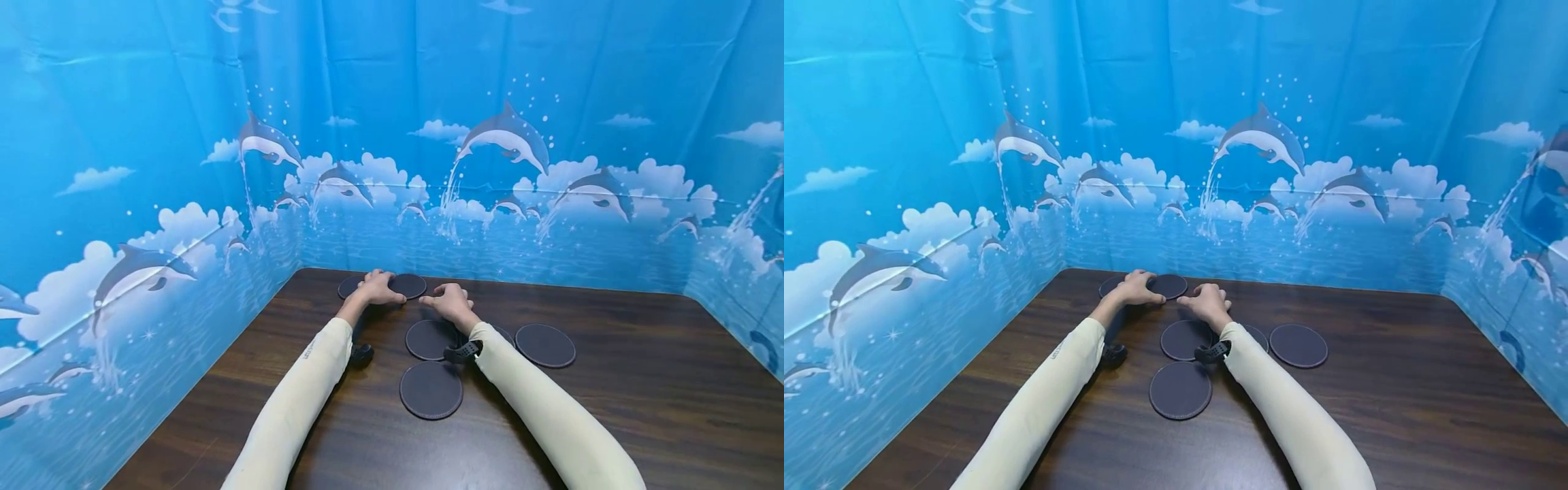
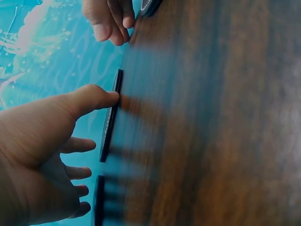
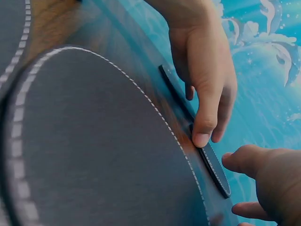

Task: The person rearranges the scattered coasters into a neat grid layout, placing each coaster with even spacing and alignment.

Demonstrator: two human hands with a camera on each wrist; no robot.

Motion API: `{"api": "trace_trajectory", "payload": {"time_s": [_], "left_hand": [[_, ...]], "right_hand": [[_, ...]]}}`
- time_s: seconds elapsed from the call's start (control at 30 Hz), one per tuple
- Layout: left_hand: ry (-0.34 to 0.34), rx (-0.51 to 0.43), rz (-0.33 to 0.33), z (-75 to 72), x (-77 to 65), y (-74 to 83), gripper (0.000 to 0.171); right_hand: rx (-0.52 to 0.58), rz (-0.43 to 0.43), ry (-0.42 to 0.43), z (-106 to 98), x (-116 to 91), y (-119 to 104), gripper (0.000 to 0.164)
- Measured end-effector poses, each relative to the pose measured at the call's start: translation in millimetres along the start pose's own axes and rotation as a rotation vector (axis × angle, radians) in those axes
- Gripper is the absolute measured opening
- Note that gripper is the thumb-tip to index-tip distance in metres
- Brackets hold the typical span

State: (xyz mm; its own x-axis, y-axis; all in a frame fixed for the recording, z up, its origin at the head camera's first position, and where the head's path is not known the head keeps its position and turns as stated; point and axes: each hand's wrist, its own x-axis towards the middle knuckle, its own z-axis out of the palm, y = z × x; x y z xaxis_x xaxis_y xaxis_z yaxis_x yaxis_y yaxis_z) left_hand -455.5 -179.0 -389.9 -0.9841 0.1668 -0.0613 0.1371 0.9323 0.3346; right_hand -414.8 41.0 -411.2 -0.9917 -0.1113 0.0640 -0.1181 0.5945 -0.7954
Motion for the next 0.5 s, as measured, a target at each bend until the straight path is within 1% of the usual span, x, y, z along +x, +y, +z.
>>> {"api": "trace_trajectory", "payload": {"time_s": [0.23,0.37,0.5], "left_hand": [[0.004,0.009,-0.001,-3.2,3.6,-1.0,0.084],[0.000,0.028,-0.009,-1.9,6.4,-4.2,0.087],[0.001,0.046,-0.018,-1.1,7.0,-5.8,0.087]], "right_hand": [[-0.078,0.019,-0.009,-2,12,-7,0.065],[-0.133,0.018,-0.008,2,14,-5,0.068],[-0.152,0.000,-0.005,8,14,-3,0.068]]}}
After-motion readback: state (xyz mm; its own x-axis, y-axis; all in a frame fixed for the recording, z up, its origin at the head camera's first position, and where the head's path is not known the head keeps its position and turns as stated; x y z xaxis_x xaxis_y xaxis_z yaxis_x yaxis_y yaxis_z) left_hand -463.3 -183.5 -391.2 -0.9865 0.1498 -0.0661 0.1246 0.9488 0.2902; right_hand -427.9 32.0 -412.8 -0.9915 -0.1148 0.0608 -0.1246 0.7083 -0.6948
